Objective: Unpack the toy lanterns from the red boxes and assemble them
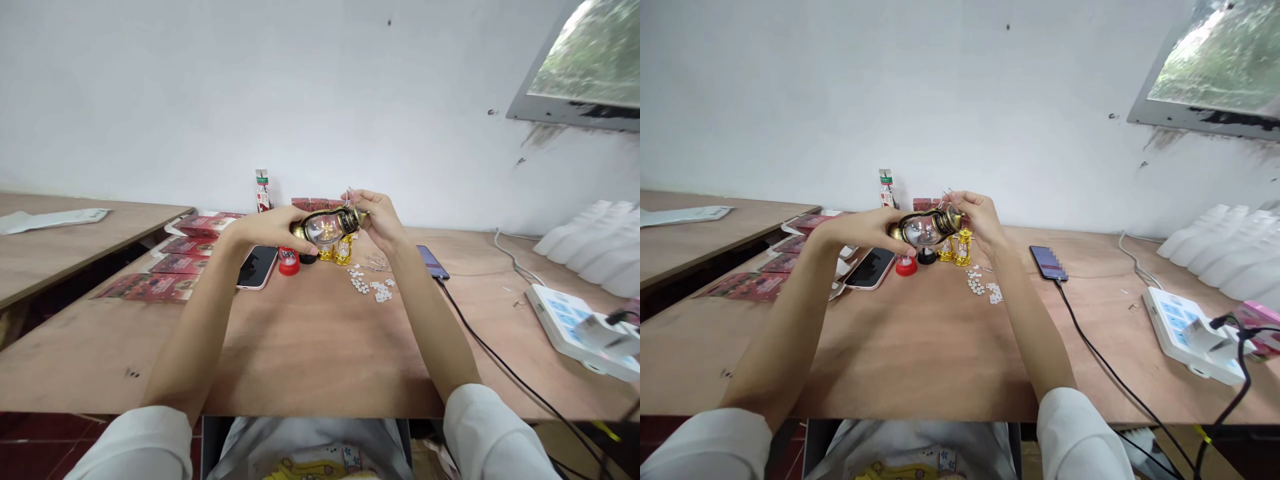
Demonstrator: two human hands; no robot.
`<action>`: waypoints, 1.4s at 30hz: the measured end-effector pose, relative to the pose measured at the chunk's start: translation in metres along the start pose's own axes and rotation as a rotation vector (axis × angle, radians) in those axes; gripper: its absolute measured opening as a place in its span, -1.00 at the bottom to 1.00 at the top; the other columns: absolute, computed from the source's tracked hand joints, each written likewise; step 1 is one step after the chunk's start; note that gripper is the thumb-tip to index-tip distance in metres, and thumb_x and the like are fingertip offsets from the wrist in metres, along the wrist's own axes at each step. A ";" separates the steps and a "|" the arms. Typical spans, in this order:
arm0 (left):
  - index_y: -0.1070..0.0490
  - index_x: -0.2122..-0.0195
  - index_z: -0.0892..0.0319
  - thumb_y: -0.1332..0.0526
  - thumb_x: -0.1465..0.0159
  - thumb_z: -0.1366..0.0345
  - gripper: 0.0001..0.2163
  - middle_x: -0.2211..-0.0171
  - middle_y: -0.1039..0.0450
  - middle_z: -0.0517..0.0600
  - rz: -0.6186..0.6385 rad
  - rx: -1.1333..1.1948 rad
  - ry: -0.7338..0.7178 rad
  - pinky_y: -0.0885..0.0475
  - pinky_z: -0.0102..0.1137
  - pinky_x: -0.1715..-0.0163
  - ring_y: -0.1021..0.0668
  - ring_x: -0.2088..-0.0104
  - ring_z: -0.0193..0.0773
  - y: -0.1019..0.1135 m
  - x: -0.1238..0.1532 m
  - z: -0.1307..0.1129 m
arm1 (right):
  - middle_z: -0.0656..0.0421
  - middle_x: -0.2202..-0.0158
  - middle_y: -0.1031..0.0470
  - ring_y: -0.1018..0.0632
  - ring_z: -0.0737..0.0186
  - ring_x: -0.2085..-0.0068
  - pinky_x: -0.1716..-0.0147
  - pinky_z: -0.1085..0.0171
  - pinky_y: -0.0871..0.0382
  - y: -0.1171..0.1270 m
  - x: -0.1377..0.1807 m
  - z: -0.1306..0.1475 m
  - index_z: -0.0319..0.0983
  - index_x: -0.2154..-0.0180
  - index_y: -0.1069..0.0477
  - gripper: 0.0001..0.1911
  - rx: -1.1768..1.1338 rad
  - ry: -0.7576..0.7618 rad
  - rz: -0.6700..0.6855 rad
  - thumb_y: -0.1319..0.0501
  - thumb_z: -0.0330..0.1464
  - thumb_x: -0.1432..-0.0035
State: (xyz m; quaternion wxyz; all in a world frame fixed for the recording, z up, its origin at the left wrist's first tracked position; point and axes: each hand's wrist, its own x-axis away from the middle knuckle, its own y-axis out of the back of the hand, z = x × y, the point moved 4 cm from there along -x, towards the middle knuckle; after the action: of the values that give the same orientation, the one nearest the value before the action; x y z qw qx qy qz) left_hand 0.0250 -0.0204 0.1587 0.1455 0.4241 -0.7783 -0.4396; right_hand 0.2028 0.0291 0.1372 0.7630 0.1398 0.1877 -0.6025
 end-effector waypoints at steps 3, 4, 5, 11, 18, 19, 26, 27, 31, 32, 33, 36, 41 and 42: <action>-0.49 0.38 0.19 -0.32 0.04 0.07 -0.69 0.47 -0.48 -0.05 -0.037 -0.038 0.032 -0.30 -0.47 0.46 -0.47 0.43 -0.26 0.001 -0.003 0.008 | 0.20 0.47 -0.46 -0.48 0.32 0.38 0.44 0.30 -0.35 0.012 -0.004 -0.003 -0.19 0.40 -0.49 -0.77 0.033 0.063 -0.172 -0.28 -0.16 0.01; -0.48 0.41 0.19 -0.30 0.02 0.06 -0.71 0.49 -0.47 -0.04 -0.062 -0.029 0.041 -0.30 -0.46 0.47 -0.47 0.44 -0.26 0.002 -0.004 0.011 | 0.20 0.45 -0.47 -0.49 0.31 0.35 0.41 0.29 -0.36 0.015 -0.005 -0.002 -0.18 0.40 -0.48 -0.78 0.041 0.085 -0.210 -0.27 -0.16 0.00; -0.47 0.44 0.19 -0.29 -0.01 0.04 -0.71 0.51 -0.45 -0.03 -0.092 -0.009 0.054 -0.30 -0.45 0.47 -0.46 0.45 -0.26 0.003 -0.005 0.013 | 0.19 0.42 -0.48 -0.50 0.30 0.32 0.38 0.27 -0.36 0.016 -0.005 -0.001 -0.17 0.41 -0.48 -0.79 0.049 0.102 -0.226 -0.27 -0.16 -0.01; -0.44 0.51 0.20 -0.24 -0.07 -0.01 -0.67 0.57 -0.37 -0.02 -0.253 0.120 0.144 -0.33 -0.39 0.45 -0.45 0.48 -0.25 0.007 -0.007 0.026 | 0.18 0.29 -0.53 -0.48 0.22 0.08 0.14 0.18 -0.36 0.004 0.003 0.014 -0.15 0.48 -0.51 -0.85 0.141 0.207 0.014 -0.31 -0.21 0.02; -0.47 0.46 0.18 -0.28 -0.05 -0.03 -0.67 0.56 -0.36 -0.01 -0.163 0.165 0.111 -0.37 -0.33 0.40 -0.45 0.43 -0.20 0.000 -0.009 0.021 | 0.19 0.41 -0.48 -0.46 0.20 0.12 0.10 0.14 -0.36 -0.010 0.010 0.010 -0.11 0.48 -0.54 -0.82 0.235 0.141 0.330 -0.30 -0.16 0.00; -0.47 0.45 0.17 -0.27 -0.05 -0.03 -0.67 0.56 -0.36 -0.01 -0.163 0.175 0.102 -0.37 -0.33 0.40 -0.45 0.43 -0.20 0.000 -0.009 0.020 | 0.18 0.40 -0.49 -0.45 0.20 0.09 0.10 0.14 -0.35 -0.010 0.010 0.010 -0.11 0.47 -0.54 -0.83 0.206 0.164 0.316 -0.30 -0.17 0.00; -0.44 0.42 0.20 -0.19 -0.13 -0.04 -0.65 0.56 -0.31 -0.03 -0.173 0.102 0.050 -0.33 -0.38 0.45 -0.41 0.44 -0.25 0.003 -0.008 0.023 | 0.20 0.37 -0.51 -0.49 0.25 0.25 0.21 0.16 -0.42 -0.016 0.006 0.002 -0.15 0.47 -0.53 -0.76 -0.041 0.100 0.193 -0.33 -0.11 0.08; -0.44 0.40 0.21 -0.17 -0.14 -0.04 -0.63 0.55 -0.32 -0.02 -0.165 0.076 0.045 -0.33 -0.39 0.44 -0.41 0.44 -0.25 0.003 -0.009 0.023 | 0.20 0.37 -0.51 -0.49 0.26 0.26 0.21 0.17 -0.42 -0.017 0.005 0.002 -0.16 0.47 -0.52 -0.75 -0.073 0.098 0.184 -0.34 -0.11 0.09; -0.43 0.24 0.25 -0.13 -0.15 -0.05 -0.58 0.50 -0.37 -0.03 -0.122 -0.067 0.021 -0.33 -0.42 0.40 -0.42 0.41 -0.27 0.005 -0.009 0.022 | 0.19 0.33 -0.51 -0.50 0.26 0.21 0.11 0.18 -0.40 -0.014 0.001 -0.001 -0.17 0.46 -0.50 -0.76 -0.222 0.124 0.128 -0.34 -0.14 0.06; -0.41 0.17 0.24 -0.14 -0.14 -0.05 -0.56 0.47 -0.39 -0.03 -0.121 -0.119 0.009 -0.33 -0.43 0.38 -0.43 0.40 -0.27 0.006 -0.009 0.021 | 0.18 0.30 -0.52 -0.50 0.25 0.20 0.09 0.17 -0.40 -0.013 -0.001 -0.002 -0.18 0.45 -0.49 -0.76 -0.248 0.112 0.116 -0.33 -0.13 0.04; -0.40 0.12 0.23 -0.15 -0.12 -0.05 -0.54 0.44 -0.41 -0.04 -0.123 -0.173 -0.002 -0.33 -0.44 0.37 -0.44 0.38 -0.26 0.006 -0.009 0.019 | 0.16 0.28 -0.52 -0.50 0.24 0.19 0.07 0.15 -0.39 -0.012 -0.002 -0.005 -0.18 0.44 -0.48 -0.74 -0.266 0.092 0.110 -0.32 -0.12 0.03; -0.38 0.06 0.20 -0.16 -0.10 -0.04 -0.51 0.39 -0.45 -0.02 -0.112 -0.271 0.004 -0.33 -0.45 0.32 -0.47 0.34 -0.24 0.007 -0.007 0.014 | 0.11 0.19 -0.52 -0.49 0.18 0.12 0.03 0.11 -0.38 -0.012 -0.004 -0.010 -0.19 0.42 -0.47 -0.69 -0.268 0.052 0.120 -0.29 -0.07 0.01; -0.41 0.09 0.17 -0.16 -0.09 -0.06 -0.52 0.32 -0.50 -0.01 -0.012 -0.169 -0.001 -0.33 -0.42 0.26 -0.49 0.26 -0.21 0.002 -0.001 0.000 | 0.09 0.03 -0.46 -0.44 0.07 -0.02 0.05 0.05 -0.38 -0.007 -0.008 -0.009 -0.15 0.24 -0.46 -0.54 -0.136 0.077 0.092 -0.16 0.07 -0.05; -0.41 0.09 0.17 -0.17 -0.07 -0.06 -0.51 0.30 -0.50 -0.01 0.000 -0.157 -0.005 -0.33 -0.42 0.25 -0.49 0.24 -0.20 0.001 0.000 -0.003 | 0.09 0.02 -0.46 -0.44 0.06 -0.02 0.06 0.05 -0.38 -0.004 -0.009 -0.008 -0.15 0.21 -0.45 -0.52 -0.079 0.084 0.078 -0.12 0.09 -0.07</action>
State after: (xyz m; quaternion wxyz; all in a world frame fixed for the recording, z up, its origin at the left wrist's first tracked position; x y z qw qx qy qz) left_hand 0.0262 -0.0219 0.1613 0.1762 0.4103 -0.7418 -0.5003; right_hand 0.1962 0.0396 0.1338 0.7823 0.1419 0.2377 -0.5580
